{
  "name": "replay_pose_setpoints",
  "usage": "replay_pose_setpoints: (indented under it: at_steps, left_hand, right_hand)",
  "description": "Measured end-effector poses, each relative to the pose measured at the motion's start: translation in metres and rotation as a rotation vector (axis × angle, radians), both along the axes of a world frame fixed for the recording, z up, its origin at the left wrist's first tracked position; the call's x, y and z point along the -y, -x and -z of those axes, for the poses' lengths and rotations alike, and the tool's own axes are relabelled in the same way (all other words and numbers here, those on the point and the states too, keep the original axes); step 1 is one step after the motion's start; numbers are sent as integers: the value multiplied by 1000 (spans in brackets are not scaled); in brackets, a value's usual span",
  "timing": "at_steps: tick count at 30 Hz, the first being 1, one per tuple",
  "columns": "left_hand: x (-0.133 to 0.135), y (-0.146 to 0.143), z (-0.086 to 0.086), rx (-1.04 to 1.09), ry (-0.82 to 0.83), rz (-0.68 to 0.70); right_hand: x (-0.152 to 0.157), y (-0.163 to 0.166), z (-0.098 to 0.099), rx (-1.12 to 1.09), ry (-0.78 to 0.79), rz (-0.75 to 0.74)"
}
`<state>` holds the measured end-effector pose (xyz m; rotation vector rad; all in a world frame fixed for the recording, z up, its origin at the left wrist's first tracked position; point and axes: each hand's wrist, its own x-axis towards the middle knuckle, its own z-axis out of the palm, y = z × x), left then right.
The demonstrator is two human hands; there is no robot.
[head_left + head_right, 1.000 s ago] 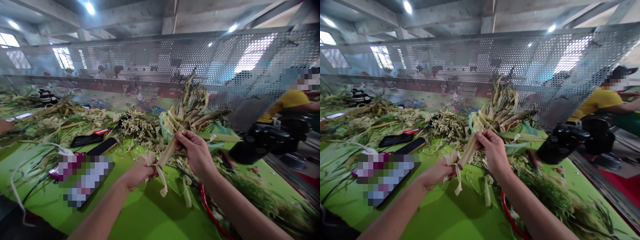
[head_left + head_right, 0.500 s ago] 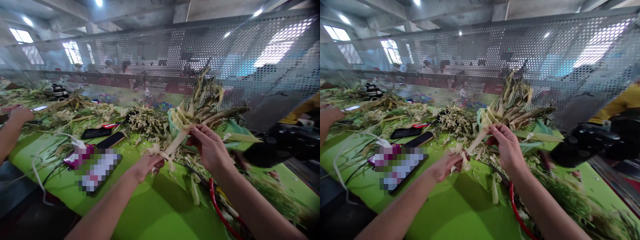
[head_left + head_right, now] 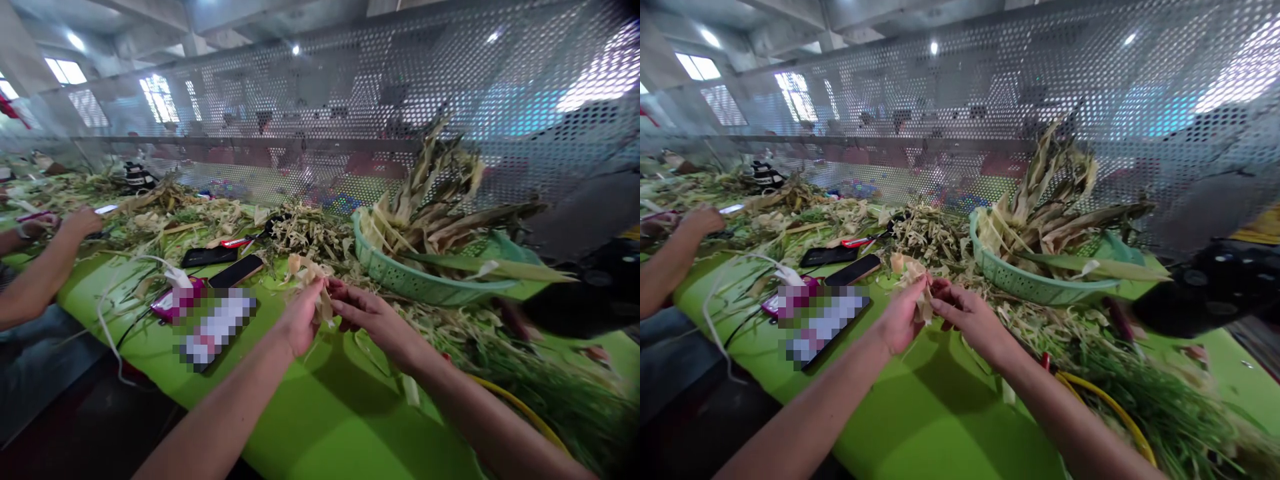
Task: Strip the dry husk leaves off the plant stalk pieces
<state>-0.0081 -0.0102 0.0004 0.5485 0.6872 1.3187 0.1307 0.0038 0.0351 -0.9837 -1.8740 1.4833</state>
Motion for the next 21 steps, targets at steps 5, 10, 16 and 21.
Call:
replay_pose_setpoints:
  at_steps: [5,10,16,21]
  left_hand:
    - [5,-5,3,-126,4,31]
    - [9,-8,6,-324,-13,-3]
    - [12,-11,4,-385,-46,12]
    - [10,-9,2,-402,-84,-9]
  right_hand:
    - [1,3,14,-74,46,-54]
    - [0,3,32,-135,71,-42]
    - [4,4,19,-170,168,-49]
    - [5,4,11,-218,183,-77]
